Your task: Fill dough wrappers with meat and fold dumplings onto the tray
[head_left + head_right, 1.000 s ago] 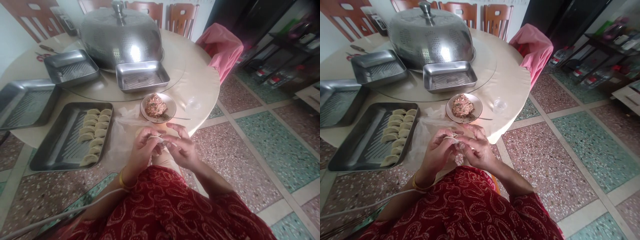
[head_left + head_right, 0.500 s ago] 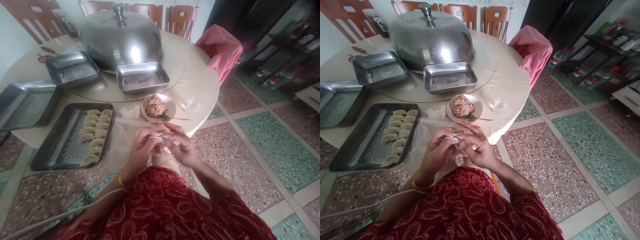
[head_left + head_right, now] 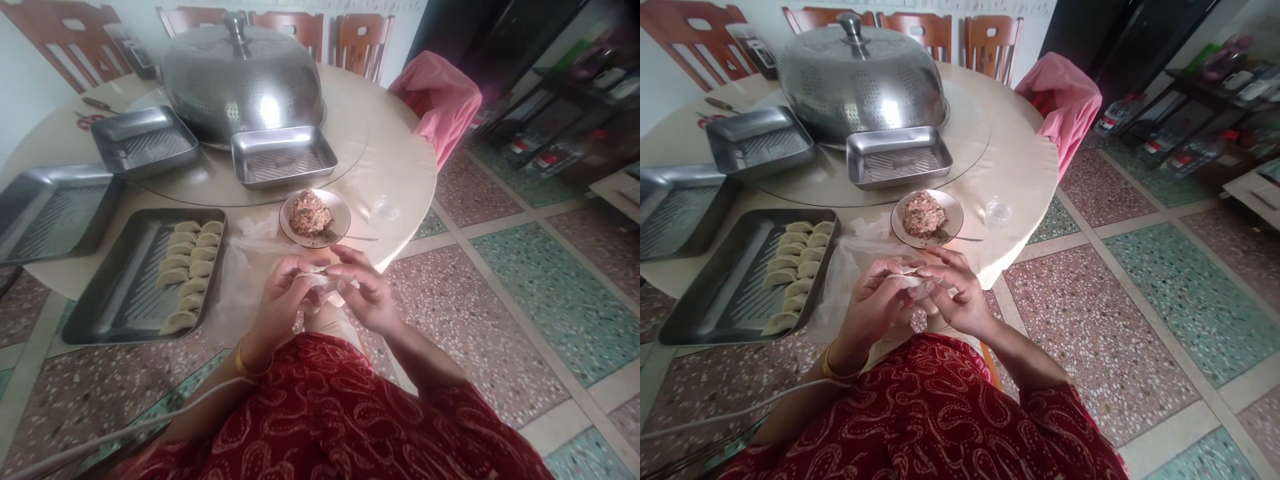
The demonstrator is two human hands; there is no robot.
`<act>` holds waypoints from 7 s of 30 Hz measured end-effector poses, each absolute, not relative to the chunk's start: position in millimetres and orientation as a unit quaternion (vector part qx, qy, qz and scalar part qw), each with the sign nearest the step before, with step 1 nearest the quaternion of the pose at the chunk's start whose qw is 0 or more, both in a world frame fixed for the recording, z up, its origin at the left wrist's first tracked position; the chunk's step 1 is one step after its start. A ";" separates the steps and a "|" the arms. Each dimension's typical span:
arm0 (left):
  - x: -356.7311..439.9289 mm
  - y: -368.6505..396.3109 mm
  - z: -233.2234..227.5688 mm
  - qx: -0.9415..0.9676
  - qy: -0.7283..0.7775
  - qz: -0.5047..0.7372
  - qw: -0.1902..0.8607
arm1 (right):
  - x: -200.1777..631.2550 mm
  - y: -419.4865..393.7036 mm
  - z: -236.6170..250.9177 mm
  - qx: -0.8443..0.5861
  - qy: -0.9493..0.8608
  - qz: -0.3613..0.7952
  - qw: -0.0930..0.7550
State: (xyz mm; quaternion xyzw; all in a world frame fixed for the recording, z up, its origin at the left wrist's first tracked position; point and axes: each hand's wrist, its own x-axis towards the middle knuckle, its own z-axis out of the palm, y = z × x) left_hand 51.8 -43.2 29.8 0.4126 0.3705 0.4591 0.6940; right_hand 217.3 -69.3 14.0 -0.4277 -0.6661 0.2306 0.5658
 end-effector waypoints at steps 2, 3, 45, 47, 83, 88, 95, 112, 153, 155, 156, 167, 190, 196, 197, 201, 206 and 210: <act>51.8 -43.5 31.5 0.410 0.368 0.462 0.695 | 218.0 -69.9 13.8 -0.430 -0.658 0.222 0.577; 52.0 -43.6 32.3 0.410 0.368 0.463 0.694 | 217.8 -70.0 13.0 -0.431 -0.658 0.217 0.578; 58.1 -46.6 31.2 0.450 0.354 0.462 0.677 | 213.9 -73.5 7.8 -0.446 -0.673 0.165 0.566; 57.3 -47.0 31.1 0.455 0.351 0.456 0.679 | 213.2 -73.3 8.8 -0.439 -0.680 0.168 0.563; 56.1 -47.1 26.1 0.435 0.367 0.439 0.695 | 226.3 -69.9 12.2 -0.417 -0.564 0.362 0.614; 57.5 -48.5 28.1 0.458 0.376 0.431 0.680 | 232.5 -67.9 21.3 -0.481 -0.619 0.277 0.556; 60.9 -45.7 31.1 0.504 0.409 0.389 0.655 | 235.7 -63.6 23.9 -0.501 -0.620 0.285 0.533; 68.5 -44.6 41.3 0.509 0.391 0.426 0.638 | 229.6 -69.8 30.5 -0.449 -0.705 0.184 0.517; 71.9 -45.4 28.6 0.590 0.395 0.372 0.598 | 244.6 -79.1 20.6 -0.574 -0.598 0.263 0.494; 72.1 -44.9 26.3 0.610 0.389 0.357 0.591 | 244.9 -76.9 21.2 -0.577 -0.591 0.283 0.487; 72.4 -44.5 25.3 0.616 0.387 0.350 0.590 | 244.7 -76.3 21.9 -0.575 -0.591 0.292 0.485; 75.1 -43.0 30.2 0.566 0.396 0.354 0.631 | 238.9 -87.5 23.1 -0.513 -0.676 0.192 0.492; 85.2 -45.8 28.9 0.535 0.393 0.361 0.655 | 229.2 -89.4 -8.9 -0.538 -0.681 -0.163 0.470; 83.6 -47.0 29.5 0.546 0.381 0.358 0.655 | 228.8 -89.4 -11.4 -0.550 -0.667 -0.126 0.486; 83.3 -47.4 29.5 0.548 0.379 0.355 0.656 | 228.1 -88.9 -10.3 -0.542 -0.671 -0.135 0.489; 82.2 -47.7 29.3 0.548 0.382 0.353 0.655 | 226.4 -87.3 -6.2 -0.528 -0.680 -0.155 0.484; 80.7 -46.1 31.2 0.526 0.388 0.383 0.653 | 228.9 -87.7 -8.2 -0.553 -0.659 -0.133 0.492; 81.2 -45.7 32.7 0.518 0.384 0.390 0.658 | 229.3 -89.3 -14.5 -0.551 -0.646 -0.117 0.515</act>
